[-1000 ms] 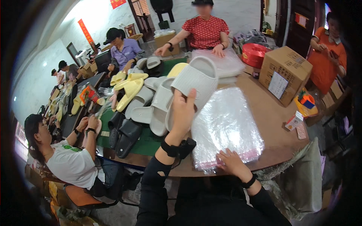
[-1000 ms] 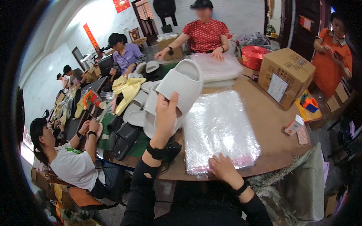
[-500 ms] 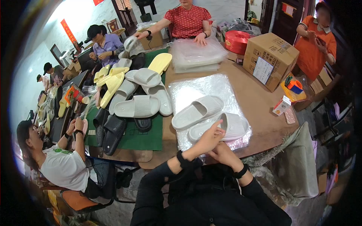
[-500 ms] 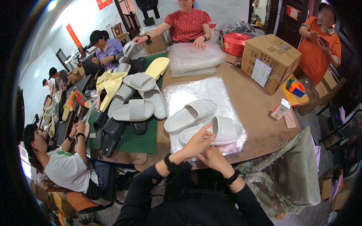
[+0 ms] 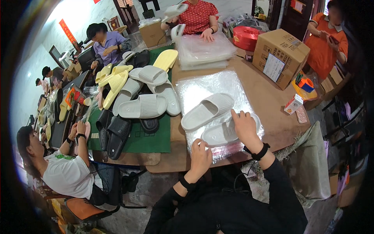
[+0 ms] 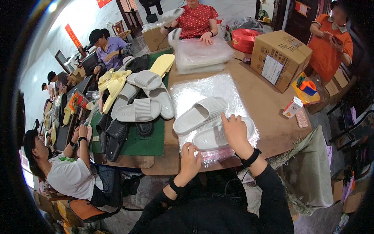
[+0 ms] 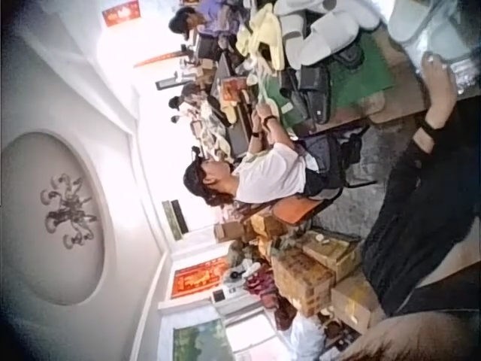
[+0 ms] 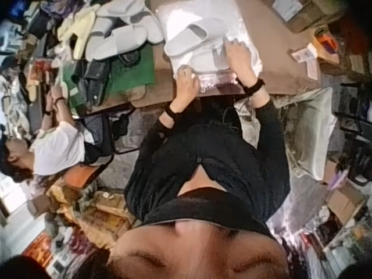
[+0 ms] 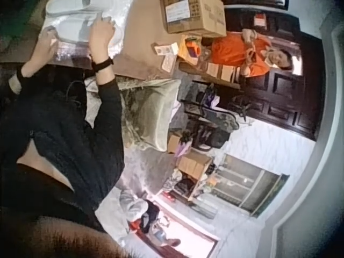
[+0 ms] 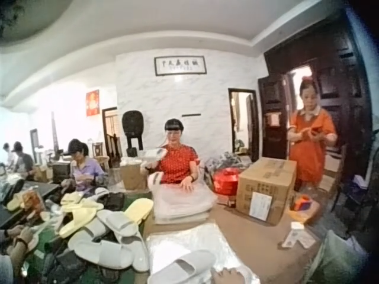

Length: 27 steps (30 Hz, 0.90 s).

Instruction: The recorder is placing various foam sandals into plastic bags and then into a large sack for shipment.

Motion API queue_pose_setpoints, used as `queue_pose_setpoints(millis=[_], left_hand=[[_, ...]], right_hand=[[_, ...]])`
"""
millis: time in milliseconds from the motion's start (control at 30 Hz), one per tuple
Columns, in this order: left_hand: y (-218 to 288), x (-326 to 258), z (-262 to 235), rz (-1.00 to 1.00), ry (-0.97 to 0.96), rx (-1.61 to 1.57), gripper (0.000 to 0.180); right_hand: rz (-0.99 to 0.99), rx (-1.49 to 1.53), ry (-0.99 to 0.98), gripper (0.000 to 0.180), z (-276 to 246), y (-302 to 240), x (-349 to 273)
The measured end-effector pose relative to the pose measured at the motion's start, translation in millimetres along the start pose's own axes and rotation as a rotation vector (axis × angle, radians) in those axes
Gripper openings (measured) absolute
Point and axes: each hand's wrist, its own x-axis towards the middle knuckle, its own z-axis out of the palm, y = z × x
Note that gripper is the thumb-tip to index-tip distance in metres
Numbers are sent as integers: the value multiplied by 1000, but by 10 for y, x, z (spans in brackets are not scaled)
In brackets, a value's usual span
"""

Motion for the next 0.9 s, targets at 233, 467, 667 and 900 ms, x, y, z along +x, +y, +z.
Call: queue_pose_setpoints(millis=[233, 467, 667, 900], left_hand=[[-231, -218, -64, -72, -284, -76, 37], [-235, -217, 46, 86, -289, -32, 43], [-281, -235, 90, 159, -276, 22, 49], [-240, -214, 108, 213, -364, 233, 51]], right_hand=[[-310, -85, 66, 48, -55, -260, 413], [-347, -86, 7, 24, 361, -133, 642], [-659, -53, -8, 10, -103, 112, 850], [-605, -55, -30, 27, -184, 244, 493]])
